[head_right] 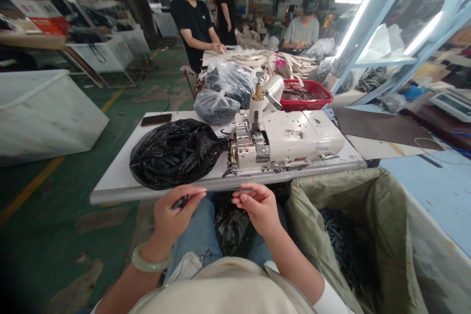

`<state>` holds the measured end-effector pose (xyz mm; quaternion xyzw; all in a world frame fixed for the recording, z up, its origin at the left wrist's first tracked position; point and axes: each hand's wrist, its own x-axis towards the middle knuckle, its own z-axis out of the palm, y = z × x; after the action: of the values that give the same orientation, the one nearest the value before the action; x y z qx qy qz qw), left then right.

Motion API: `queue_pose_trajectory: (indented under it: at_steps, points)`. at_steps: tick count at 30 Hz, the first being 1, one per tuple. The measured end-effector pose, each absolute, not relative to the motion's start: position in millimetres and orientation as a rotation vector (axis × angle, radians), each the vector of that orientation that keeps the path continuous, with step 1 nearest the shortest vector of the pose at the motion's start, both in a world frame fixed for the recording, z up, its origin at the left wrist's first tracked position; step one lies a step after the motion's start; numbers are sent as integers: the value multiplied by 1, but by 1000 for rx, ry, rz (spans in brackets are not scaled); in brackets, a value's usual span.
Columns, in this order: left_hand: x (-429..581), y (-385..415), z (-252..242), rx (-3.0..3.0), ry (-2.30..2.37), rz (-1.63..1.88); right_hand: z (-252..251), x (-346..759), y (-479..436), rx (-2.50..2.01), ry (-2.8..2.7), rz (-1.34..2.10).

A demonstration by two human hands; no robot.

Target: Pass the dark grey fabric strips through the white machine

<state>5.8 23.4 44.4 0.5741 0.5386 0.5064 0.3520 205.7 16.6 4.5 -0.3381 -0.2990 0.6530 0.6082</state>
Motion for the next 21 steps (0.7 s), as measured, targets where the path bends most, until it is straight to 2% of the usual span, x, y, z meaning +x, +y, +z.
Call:
queue_pose_trajectory:
  at_steps: [6, 12, 16, 18, 21]
  points:
    - [-7, 16, 55, 1901, 1265, 1106, 9, 212, 22, -792, -910, 1348]
    - [-2, 25, 42, 1870, 1294, 1049, 10, 215, 35, -1046, -1881, 708]
    - [6, 34, 35, 1701, 1445, 1124, 10, 202, 42, -1158, -2107, 443]
    - [7, 37, 30, 1615, 1509, 1134, 7, 196, 46, -1137, -2163, 523]
    - [4, 42, 23, 1499, 1538, 1082, -4, 195, 60, -1027, -2131, 1095]
